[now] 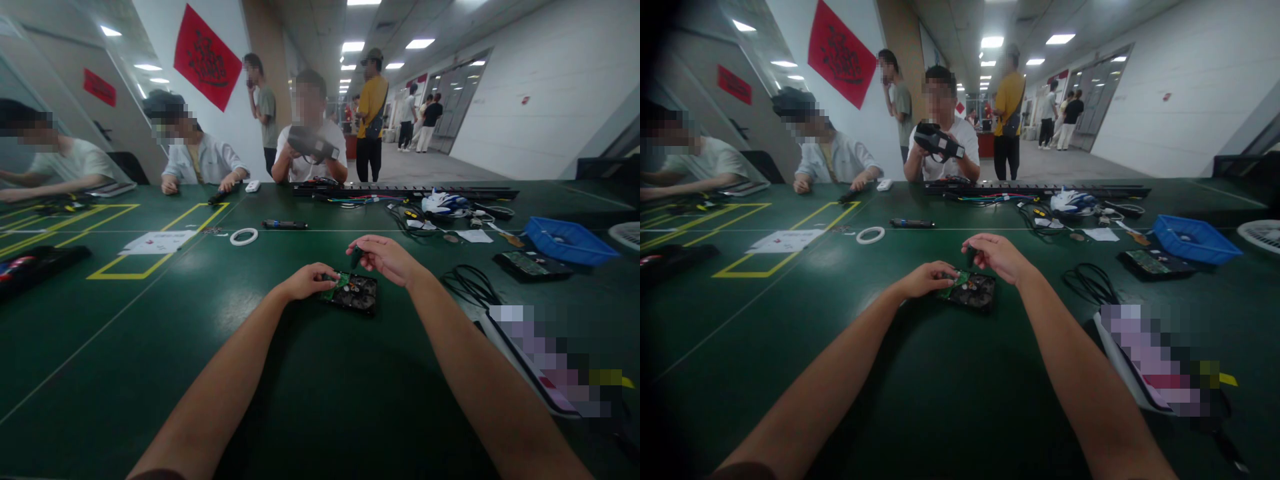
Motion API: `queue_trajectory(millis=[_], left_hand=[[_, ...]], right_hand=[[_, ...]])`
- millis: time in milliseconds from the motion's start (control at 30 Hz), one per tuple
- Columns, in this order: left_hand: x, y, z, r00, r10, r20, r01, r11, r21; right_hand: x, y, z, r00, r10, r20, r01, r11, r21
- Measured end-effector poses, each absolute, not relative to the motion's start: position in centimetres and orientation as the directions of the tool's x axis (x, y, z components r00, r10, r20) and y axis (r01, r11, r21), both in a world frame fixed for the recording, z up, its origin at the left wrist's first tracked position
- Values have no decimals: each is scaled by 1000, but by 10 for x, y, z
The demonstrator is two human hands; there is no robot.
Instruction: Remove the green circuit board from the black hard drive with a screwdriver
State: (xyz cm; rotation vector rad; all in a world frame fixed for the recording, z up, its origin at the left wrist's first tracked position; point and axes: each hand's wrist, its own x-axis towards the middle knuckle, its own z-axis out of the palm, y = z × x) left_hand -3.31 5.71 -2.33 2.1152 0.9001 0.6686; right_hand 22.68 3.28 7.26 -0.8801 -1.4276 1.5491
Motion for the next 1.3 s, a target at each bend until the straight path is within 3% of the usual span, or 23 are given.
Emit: queue_trajectory(millis=[1300], left_hand=[[-33,55,-20,616,772,156,403,-479,780]], right_hand=[[227,34,72,-356,933,44,-201,-31,-979]])
